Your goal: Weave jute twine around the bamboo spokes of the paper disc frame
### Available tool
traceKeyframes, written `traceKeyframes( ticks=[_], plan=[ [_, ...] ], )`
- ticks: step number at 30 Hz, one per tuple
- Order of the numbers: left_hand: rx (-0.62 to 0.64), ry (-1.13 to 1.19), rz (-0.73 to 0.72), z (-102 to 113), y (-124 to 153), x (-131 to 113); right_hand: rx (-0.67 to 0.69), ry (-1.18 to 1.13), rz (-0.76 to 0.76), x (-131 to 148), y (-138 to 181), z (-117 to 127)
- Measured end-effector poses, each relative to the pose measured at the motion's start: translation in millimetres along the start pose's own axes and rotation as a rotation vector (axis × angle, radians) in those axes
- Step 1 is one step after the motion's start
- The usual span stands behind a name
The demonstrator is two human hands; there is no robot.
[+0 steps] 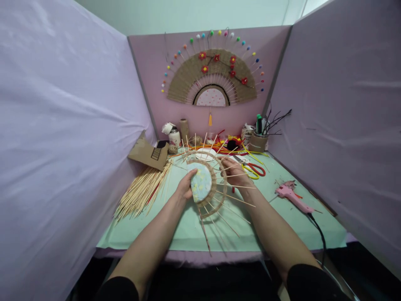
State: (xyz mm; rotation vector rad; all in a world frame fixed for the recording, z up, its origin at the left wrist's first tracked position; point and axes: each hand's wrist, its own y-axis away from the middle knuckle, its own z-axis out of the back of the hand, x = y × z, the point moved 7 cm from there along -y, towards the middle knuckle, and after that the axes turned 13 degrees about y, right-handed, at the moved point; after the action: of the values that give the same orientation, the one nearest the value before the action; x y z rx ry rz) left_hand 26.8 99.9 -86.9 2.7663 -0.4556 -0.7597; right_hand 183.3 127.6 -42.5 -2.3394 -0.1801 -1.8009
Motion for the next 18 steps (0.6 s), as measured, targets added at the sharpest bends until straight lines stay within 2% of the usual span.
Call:
traceKeyframes(
  ticks=[5, 12, 18],
  plan=[
    [0.024, 0.008, -0.086, -3.5, 3.1, -20.8, 0.057, 0.039, 0.047, 6.1, 1.1, 2.3],
    [-0.008, -0.033, -0.146, -8.0, 10.5, -32.3, 0.106, 0.078, 0.029, 11.9, 3.7, 14.6],
    [-0.003, -0.103, -0.189, -8.9, 12.4, -38.0, 0.185, 0.146, -0.016, 17.5, 10.1, 14.9]
  ],
)
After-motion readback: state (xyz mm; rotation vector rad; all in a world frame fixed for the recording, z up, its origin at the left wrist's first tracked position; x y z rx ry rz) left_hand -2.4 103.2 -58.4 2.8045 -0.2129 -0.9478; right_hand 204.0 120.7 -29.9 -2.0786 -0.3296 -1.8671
